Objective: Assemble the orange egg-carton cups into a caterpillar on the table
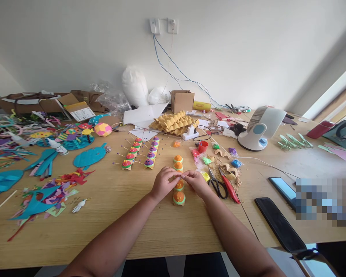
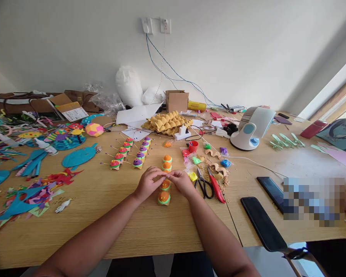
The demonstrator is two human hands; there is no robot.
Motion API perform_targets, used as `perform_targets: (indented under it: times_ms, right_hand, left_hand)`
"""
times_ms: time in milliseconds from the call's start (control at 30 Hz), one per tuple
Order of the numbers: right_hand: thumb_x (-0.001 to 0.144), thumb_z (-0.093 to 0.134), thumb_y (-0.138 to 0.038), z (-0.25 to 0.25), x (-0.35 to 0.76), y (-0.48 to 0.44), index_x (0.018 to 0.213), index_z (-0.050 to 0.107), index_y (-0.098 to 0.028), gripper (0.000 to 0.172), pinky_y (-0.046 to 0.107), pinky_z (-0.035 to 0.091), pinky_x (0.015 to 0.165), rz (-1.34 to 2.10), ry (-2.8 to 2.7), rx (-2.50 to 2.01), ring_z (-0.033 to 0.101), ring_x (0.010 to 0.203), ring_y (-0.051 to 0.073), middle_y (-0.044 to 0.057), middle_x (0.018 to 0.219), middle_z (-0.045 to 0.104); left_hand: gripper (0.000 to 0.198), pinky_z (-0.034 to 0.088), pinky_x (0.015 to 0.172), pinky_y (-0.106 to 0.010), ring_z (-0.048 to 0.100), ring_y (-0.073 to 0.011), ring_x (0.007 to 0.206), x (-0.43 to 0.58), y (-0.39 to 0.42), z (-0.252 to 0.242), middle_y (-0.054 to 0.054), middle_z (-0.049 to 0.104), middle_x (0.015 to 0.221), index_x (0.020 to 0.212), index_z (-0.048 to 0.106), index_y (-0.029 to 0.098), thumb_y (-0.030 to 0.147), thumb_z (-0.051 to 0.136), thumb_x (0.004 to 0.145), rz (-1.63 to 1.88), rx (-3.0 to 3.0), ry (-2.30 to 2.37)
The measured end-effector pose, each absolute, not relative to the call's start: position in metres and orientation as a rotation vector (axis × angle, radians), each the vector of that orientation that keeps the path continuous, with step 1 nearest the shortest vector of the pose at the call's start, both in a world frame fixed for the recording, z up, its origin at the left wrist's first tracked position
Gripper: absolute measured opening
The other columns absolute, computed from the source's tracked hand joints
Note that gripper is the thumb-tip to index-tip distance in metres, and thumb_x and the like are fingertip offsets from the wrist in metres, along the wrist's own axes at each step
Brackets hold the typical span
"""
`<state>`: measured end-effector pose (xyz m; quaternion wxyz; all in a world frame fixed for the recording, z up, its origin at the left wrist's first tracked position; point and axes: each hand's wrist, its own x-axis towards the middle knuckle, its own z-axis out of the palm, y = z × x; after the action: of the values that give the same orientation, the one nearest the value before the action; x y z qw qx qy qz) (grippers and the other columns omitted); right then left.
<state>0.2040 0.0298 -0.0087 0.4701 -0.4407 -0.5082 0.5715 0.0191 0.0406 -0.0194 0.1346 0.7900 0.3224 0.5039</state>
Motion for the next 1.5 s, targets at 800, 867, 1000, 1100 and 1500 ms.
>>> perform_targets:
  times_ms: [800,867,1000,1100,1500]
  right_hand:
    - [0.065,0.082,-0.058,-0.0025,0.2036,0.0288,0.079,0.069,-0.019,0.044,0.025,0.017,0.047,1.42,-1.176,-1.097,0.027,0.048,0.007,-0.006,0.052,0.046]
    - [0.062,0.086,-0.055,-0.0015,0.2027,0.0285,0.079,0.069,-0.018,0.044,0.024,0.019,0.047,1.424,-1.178,-1.064,0.031,0.05,0.007,-0.004,0.06,0.055]
    - [0.067,0.08,-0.059,-0.0039,0.2043,0.0287,0.075,0.068,-0.018,0.043,0.024,0.017,0.046,1.419,-1.2,-1.112,0.029,0.048,0.007,-0.005,0.053,0.048]
    - [0.075,0.071,-0.064,-0.0066,0.2062,0.0292,0.075,0.069,-0.018,0.046,0.024,0.013,0.044,1.417,-1.202,-1.165,0.024,0.045,0.007,-0.008,0.047,0.036]
    - [0.069,0.077,-0.061,-0.0069,0.2067,0.0303,0.081,0.069,-0.018,0.046,0.026,0.014,0.047,1.388,-1.184,-1.15,0.026,0.047,0.008,-0.008,0.05,0.039]
  left_hand:
    - [0.015,0.053,0.084,-0.037,0.065,-0.0202,0.091,0.019,0.0411,-0.0189,-0.004,0.073,0.092,0.105,0.073,0.024,0.019,0.066,0.093,1.438,2.328,0.96]
    - [0.014,0.053,0.084,-0.037,0.065,-0.0203,0.091,0.0191,0.0411,-0.0185,-0.004,0.073,0.092,0.105,0.073,0.024,0.02,0.066,0.093,1.441,2.328,0.96]
    - [0.016,0.052,0.085,-0.037,0.065,-0.0198,0.091,0.0187,0.041,-0.0184,-0.004,0.073,0.092,0.105,0.073,0.024,0.018,0.067,0.092,1.455,2.336,0.957]
    - [0.017,0.053,0.085,-0.037,0.065,-0.0199,0.091,0.018,0.041,-0.0186,-0.004,0.073,0.093,0.106,0.073,0.024,0.018,0.067,0.091,1.47,2.332,0.963]
    - [0.017,0.053,0.086,-0.037,0.065,-0.0197,0.091,0.0173,0.0418,-0.0188,-0.004,0.073,0.093,0.107,0.072,0.024,0.019,0.067,0.092,1.492,2.33,0.952]
